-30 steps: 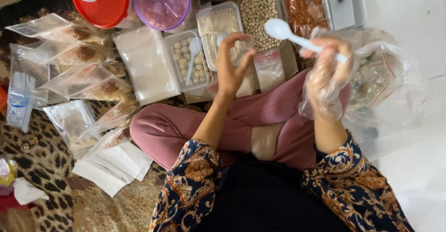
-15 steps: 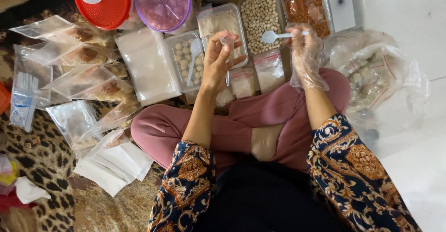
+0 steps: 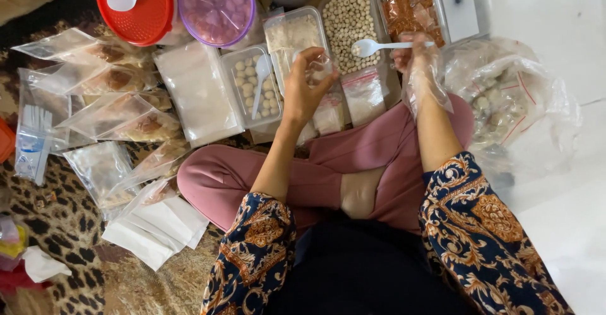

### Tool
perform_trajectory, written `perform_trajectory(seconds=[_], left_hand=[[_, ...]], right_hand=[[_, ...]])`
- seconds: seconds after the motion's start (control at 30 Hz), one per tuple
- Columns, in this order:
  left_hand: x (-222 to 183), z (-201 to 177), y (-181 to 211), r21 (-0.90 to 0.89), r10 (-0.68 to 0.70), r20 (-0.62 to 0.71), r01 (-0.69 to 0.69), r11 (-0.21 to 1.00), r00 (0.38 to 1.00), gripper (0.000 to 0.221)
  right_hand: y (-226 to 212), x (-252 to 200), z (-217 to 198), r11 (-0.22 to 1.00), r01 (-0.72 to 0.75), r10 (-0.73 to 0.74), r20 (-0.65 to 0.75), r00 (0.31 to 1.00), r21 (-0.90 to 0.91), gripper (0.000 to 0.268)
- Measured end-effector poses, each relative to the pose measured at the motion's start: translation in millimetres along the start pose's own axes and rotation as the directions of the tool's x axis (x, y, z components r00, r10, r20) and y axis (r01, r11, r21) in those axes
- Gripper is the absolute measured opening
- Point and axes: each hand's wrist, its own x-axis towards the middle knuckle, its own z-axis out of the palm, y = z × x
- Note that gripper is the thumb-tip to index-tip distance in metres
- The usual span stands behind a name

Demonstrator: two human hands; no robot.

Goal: A person wearing plastic gloves sits on the floor and sorts small round food items into plastic bags using their hands and a spoon.

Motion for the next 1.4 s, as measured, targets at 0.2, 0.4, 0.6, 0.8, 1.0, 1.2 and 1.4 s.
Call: perform_trajectory(seconds=[0.2, 0.4, 0.6, 0.8, 1.0, 1.2, 1.4], left_hand=[[-0.6, 11.5, -2.6, 0.330, 0.163, -0.047, -0.138, 0.934, 0.986, 0.049], [-1.5, 21.5, 9.2, 0.319, 0.160, -0.059, -0.134, 0.938, 0.985, 0.044], [-5.8, 27.6, 9.1, 0.343, 0.224, -0.055, -0.192, 0.919, 0.973, 0.049], [-6.5, 31.6, -3.9, 0.311, 0.227, -0.165, -0.168, 0.935, 0.960, 0.064], [-6.7, 28.6, -6.1, 0.305, 0.230, -0.187, -0.167, 0.938, 0.955, 0.063], [-7.5, 29.9, -3.2, 0.356, 0.334, -0.190, -0.252, 0.900, 0.923, 0.062], [-27.8, 26.5, 25.5, 0.489, 0.437, -0.155, -0.315, 0.813, 0.886, 0.062]], right_hand=[[-32.4, -32.8, 21.7, 0.966, 0.231, -0.249, -0.188, 0.950, -0.116, 0.063], [-76.5, -77.7, 59.5, 0.824, 0.552, -0.566, -0.160, 0.809, -0.125, 0.028], [-103.9, -113.7, 90.9, 0.524, 0.775, -0.721, 0.300, 0.625, -0.354, 0.033], [-123.2, -135.3, 110.1, 0.307, 0.904, -0.689, 0.585, 0.428, -0.299, 0.022], [-111.0, -127.1, 99.8, 0.261, 0.900, -0.759, 0.501, 0.415, -0.349, 0.027], [-100.5, -118.7, 96.6, 0.660, 0.703, -0.644, 0.282, 0.711, -0.265, 0.045], [-109.5, -145.2, 130.5, 0.239, 0.898, -0.660, 0.617, 0.429, -0.369, 0.023]])
